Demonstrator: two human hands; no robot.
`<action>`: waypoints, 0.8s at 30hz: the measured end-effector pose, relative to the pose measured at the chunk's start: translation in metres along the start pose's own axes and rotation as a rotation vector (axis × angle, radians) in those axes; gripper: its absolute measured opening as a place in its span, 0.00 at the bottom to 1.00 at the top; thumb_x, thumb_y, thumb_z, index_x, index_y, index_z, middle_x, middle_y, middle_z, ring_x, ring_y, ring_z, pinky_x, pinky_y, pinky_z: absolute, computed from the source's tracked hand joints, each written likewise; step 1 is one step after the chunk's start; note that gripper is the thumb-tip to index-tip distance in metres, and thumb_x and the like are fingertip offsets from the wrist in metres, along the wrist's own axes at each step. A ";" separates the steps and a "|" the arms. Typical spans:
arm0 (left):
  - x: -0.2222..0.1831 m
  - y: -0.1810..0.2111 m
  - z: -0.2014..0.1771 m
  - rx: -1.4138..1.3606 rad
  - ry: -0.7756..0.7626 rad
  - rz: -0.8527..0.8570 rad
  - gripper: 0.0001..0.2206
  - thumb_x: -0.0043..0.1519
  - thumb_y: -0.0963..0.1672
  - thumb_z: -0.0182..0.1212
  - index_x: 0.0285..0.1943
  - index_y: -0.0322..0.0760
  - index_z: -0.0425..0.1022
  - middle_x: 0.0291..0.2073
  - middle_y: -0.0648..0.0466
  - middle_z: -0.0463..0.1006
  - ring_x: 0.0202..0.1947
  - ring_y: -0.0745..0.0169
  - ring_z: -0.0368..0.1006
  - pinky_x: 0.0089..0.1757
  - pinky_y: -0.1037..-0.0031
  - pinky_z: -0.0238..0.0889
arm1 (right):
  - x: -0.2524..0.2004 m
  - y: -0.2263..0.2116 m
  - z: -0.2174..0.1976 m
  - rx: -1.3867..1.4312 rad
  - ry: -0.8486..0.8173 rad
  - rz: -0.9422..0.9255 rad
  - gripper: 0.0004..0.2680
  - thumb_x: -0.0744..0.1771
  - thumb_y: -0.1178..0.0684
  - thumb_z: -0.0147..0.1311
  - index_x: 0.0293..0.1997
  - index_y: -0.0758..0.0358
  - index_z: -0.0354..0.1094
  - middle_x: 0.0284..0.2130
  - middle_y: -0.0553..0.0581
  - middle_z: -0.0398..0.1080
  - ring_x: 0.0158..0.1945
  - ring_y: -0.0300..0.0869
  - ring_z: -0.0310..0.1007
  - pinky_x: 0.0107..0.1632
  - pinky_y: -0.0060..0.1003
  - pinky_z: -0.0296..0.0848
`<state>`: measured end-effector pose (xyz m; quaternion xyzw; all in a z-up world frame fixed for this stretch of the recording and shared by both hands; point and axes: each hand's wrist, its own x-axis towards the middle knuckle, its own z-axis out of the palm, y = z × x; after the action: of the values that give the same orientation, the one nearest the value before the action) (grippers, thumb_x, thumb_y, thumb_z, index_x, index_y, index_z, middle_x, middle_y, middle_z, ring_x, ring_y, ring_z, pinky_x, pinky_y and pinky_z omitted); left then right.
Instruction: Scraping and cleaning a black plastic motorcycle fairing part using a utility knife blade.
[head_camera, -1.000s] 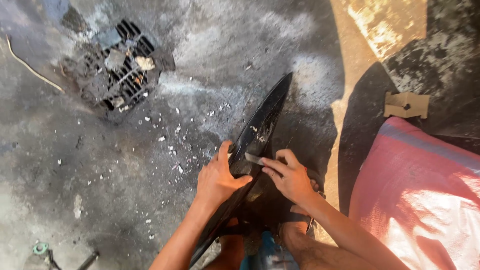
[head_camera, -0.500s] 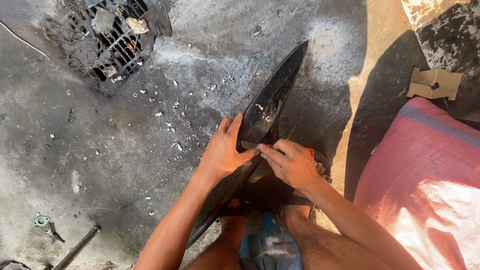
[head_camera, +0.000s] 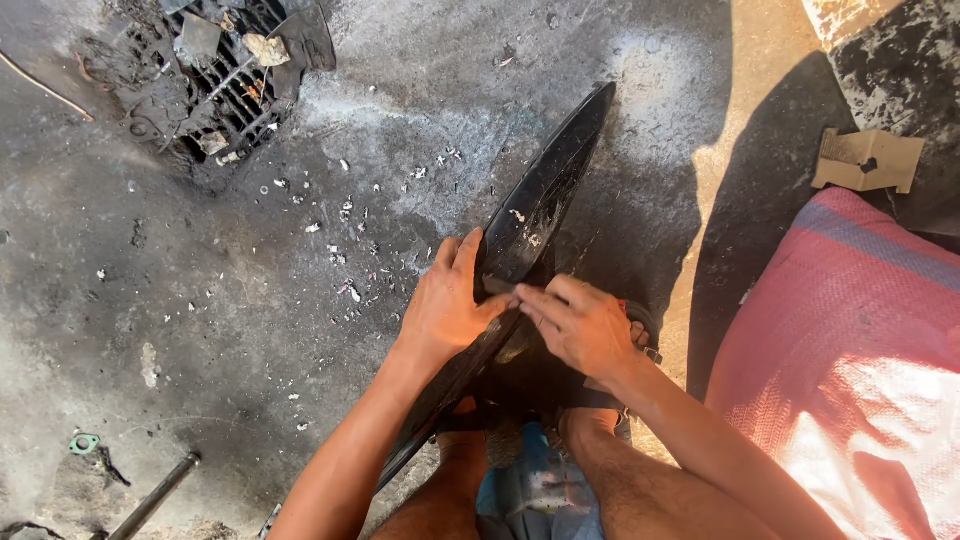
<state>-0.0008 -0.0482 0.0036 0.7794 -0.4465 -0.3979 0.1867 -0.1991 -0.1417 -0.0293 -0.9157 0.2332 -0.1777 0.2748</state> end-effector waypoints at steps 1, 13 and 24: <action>-0.001 0.000 -0.001 -0.012 -0.019 -0.006 0.42 0.55 0.51 0.72 0.75 0.27 0.55 0.53 0.38 0.67 0.45 0.26 0.76 0.41 0.45 0.77 | 0.002 -0.005 -0.004 -0.004 -0.018 -0.038 0.07 0.68 0.51 0.57 0.48 0.49 0.79 0.26 0.51 0.67 0.26 0.47 0.72 0.30 0.39 0.75; 0.002 0.002 0.003 0.013 -0.026 -0.094 0.45 0.52 0.55 0.73 0.74 0.31 0.58 0.53 0.42 0.68 0.46 0.27 0.76 0.43 0.43 0.74 | -0.002 0.001 -0.003 -0.047 -0.025 -0.070 0.06 0.68 0.51 0.57 0.46 0.51 0.79 0.26 0.52 0.67 0.26 0.47 0.72 0.31 0.40 0.75; -0.003 0.007 0.002 0.068 -0.008 -0.156 0.43 0.52 0.56 0.71 0.73 0.33 0.61 0.54 0.44 0.69 0.47 0.27 0.76 0.46 0.41 0.72 | -0.003 0.008 0.007 -0.048 0.005 -0.086 0.06 0.67 0.51 0.59 0.47 0.50 0.78 0.27 0.53 0.67 0.27 0.48 0.72 0.30 0.41 0.75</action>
<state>-0.0074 -0.0489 0.0080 0.8160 -0.3986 -0.3990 0.1266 -0.2009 -0.1433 -0.0395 -0.9307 0.1983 -0.1862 0.2444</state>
